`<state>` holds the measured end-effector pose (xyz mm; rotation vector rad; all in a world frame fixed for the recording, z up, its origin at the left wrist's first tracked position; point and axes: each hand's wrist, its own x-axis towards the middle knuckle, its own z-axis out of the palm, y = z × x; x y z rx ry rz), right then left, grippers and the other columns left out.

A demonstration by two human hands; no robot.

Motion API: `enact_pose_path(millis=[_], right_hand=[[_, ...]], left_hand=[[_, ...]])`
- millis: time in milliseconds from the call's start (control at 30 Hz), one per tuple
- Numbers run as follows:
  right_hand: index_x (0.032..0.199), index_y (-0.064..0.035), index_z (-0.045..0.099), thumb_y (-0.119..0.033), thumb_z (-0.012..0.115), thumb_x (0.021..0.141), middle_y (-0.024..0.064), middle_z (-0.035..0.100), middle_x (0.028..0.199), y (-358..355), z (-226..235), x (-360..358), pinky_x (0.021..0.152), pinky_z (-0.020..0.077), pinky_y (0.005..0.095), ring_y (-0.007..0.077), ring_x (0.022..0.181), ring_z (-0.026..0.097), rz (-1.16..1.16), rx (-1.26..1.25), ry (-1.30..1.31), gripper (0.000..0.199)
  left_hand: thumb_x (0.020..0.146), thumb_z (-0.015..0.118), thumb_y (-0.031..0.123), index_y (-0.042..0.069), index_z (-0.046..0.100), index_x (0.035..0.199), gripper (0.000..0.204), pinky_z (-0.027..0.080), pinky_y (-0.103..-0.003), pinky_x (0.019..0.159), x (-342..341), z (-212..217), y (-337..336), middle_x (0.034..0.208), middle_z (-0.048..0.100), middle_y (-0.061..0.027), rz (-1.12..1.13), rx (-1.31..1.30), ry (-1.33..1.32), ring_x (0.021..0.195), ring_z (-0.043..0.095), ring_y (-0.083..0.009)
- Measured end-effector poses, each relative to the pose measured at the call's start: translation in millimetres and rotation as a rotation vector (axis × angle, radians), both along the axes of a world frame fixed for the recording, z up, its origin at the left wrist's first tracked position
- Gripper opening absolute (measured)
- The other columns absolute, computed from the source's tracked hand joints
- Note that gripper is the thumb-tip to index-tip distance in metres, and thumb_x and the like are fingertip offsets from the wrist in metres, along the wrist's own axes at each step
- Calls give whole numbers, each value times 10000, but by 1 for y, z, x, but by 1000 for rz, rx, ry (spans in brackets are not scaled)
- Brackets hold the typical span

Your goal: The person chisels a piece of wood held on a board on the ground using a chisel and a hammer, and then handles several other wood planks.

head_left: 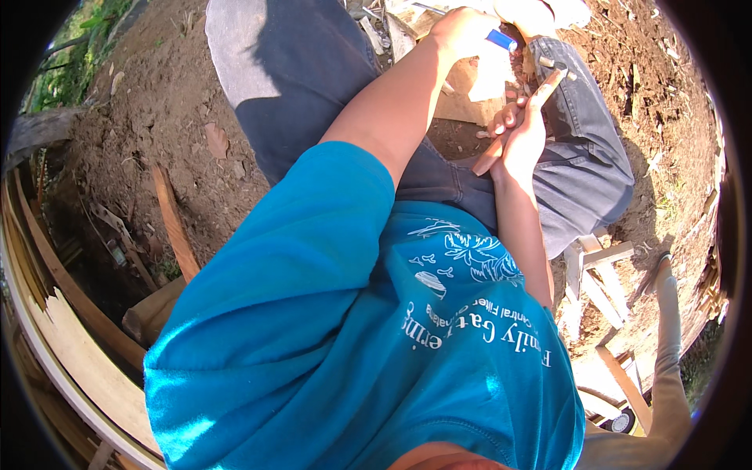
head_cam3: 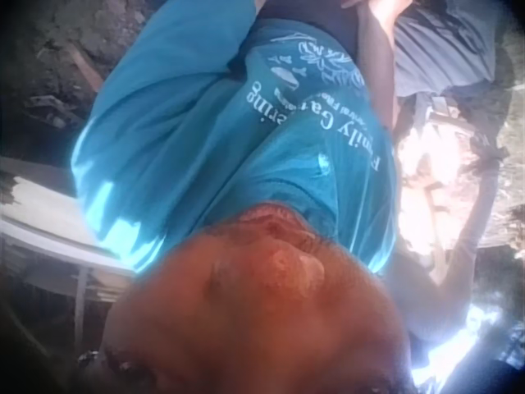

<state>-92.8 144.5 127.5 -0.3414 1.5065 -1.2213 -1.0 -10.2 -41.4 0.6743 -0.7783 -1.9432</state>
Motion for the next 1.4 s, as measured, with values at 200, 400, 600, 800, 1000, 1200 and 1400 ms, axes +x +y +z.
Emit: enact_pose_path(millis=[200,400,600,800,1000,1200,1400], right_hand=[[966,-110,459,-407,414,1090,2,403,669,1,-11,1,516,366,282,132,570,421,-17,-131,64,325],[893,-112,498,-331,442,1087,-10,425,651,0,-15,2,489,381,261,101,549,422,107,-42,38,298],[991,-90,473,-326,434,1080,9,430,684,2,-31,-3,500,388,270,121,542,425,263,66,59,255],[972,-86,479,-314,441,1080,-1,423,668,3,-30,-1,497,409,269,113,535,427,203,49,120,255],[965,-104,482,-335,464,1072,-3,433,665,-1,-23,2,471,378,267,114,520,422,-67,-88,122,255],[1004,-120,459,-385,447,1075,8,418,667,0,-19,0,490,385,287,131,523,417,-48,-97,69,275],[1013,-92,467,-367,422,1089,19,423,641,8,-29,9,486,385,289,138,496,423,219,30,127,288]], left_hand=[[1035,525,251,-10,605,1211,324,557,-368,756,9,0,-3,1076,655,-127,-42,40,56,913,651,-226],[935,617,212,50,648,1189,303,558,-370,774,17,-4,-10,1053,689,-116,-22,-204,-324,905,675,-247],[824,712,158,119,703,1167,346,562,-368,817,24,-9,-9,1056,723,-100,-72,-828,-965,924,699,-269],[766,756,146,150,721,1157,393,563,-367,839,20,-16,-3,1079,731,-90,-37,-893,-998,958,702,-272],[776,754,174,143,721,1143,370,567,-378,835,20,-24,-19,1055,733,-87,-199,-771,-1079,955,705,-270],[792,743,188,132,716,1140,353,565,-380,820,20,-21,-19,1036,729,-90,-160,-736,-1031,936,702,-268],[808,732,202,121,711,1136,339,563,-381,805,14,-19,-22,1018,725,-92,-157,-699,-993,918,699,-267]])
